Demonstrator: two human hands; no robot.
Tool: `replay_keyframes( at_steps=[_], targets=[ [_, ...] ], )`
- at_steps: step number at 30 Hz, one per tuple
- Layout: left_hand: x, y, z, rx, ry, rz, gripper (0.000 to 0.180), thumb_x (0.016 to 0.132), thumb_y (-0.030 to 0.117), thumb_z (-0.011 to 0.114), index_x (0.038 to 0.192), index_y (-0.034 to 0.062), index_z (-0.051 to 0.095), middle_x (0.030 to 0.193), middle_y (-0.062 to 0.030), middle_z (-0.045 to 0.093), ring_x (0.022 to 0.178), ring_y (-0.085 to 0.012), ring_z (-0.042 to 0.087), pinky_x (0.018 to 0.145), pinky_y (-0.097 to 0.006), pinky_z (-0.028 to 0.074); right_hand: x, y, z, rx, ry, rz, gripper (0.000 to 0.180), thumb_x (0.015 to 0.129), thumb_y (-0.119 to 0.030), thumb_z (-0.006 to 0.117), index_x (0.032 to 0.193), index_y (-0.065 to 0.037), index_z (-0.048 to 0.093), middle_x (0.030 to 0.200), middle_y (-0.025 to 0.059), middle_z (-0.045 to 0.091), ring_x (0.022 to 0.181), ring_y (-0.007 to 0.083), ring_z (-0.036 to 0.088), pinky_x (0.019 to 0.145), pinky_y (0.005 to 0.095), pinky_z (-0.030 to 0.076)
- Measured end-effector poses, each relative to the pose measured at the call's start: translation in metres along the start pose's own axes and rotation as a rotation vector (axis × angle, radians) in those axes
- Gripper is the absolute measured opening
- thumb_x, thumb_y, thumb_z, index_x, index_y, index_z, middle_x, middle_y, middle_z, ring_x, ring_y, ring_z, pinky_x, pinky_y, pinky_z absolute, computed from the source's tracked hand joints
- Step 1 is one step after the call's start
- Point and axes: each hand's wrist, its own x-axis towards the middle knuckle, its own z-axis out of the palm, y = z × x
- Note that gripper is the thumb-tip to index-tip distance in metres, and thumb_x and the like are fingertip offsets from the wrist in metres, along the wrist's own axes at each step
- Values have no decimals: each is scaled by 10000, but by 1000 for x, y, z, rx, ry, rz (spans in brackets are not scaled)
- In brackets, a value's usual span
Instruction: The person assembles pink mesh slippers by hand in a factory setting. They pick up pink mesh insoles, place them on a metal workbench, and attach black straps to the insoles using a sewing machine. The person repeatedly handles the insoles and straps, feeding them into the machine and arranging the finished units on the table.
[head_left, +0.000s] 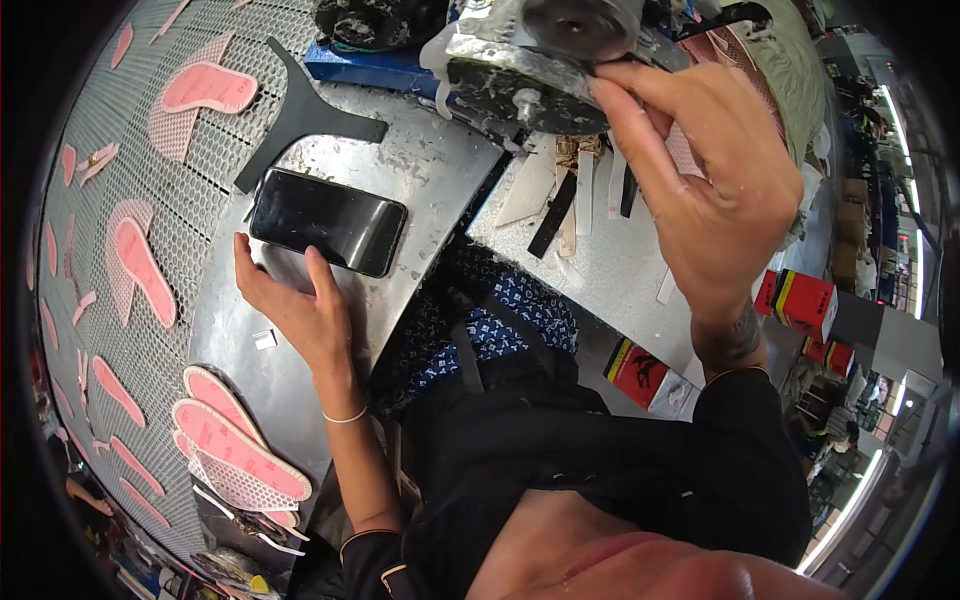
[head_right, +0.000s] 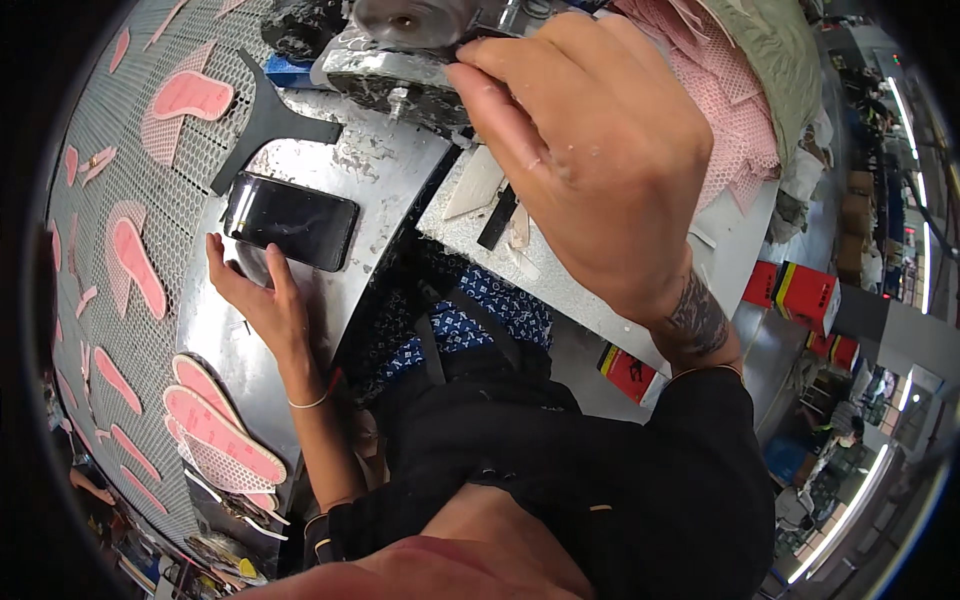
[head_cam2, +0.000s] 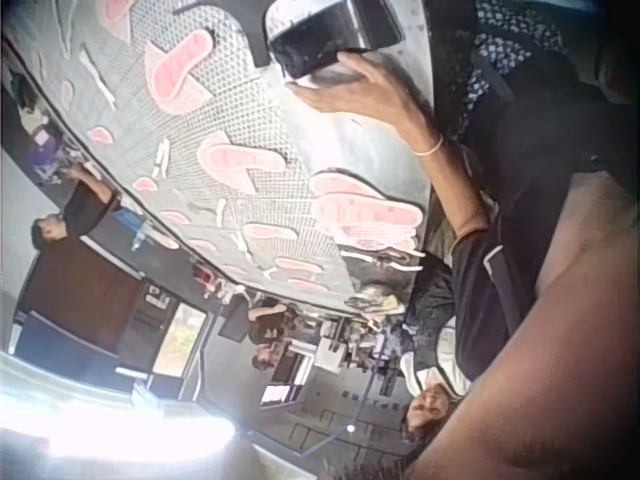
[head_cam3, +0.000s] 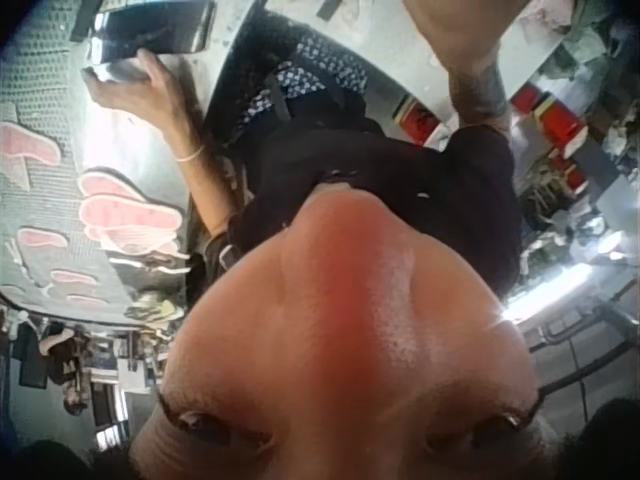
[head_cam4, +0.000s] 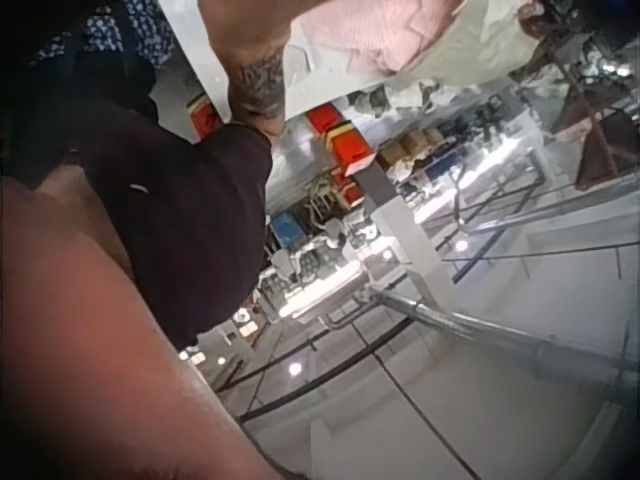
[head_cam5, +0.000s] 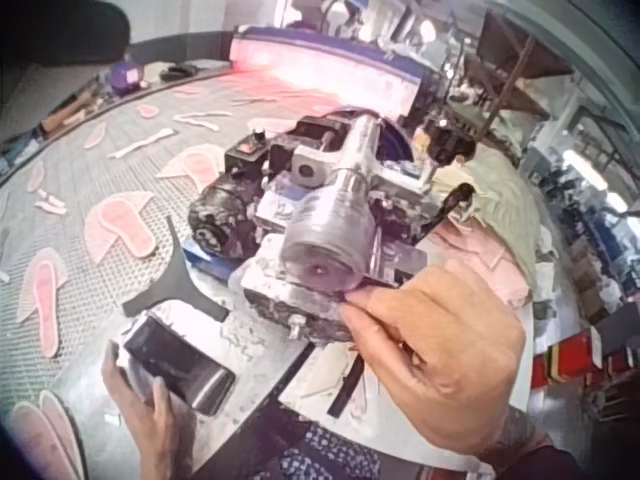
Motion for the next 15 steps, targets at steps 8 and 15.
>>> replay_keyframes(
  at_steps=[8, 15],
  targets=[
    [0, -2, 0, -78, 11, -28, 669, 874, 145, 612, 1412, -54, 268, 1394, -227, 332, 1304, -325, 350, 1121, -417, 238, -8, 7, 2, -111, 24, -51, 158, 720, 58, 747, 864, 16, 695, 715, 48, 599, 620, 133, 510, 568, 257, 407],
    [-1, -3, -2, -85, -13, -26, 667, 871, 135, 613, 1409, -53, 267, 1373, -228, 331, 1277, -326, 370, 1095, -415, 275, -12, 5, 0, -168, 40, -93, 167, 715, 46, 757, 869, 8, 706, 728, 50, 617, 632, 136, 522, 555, 245, 404]
  ],
)
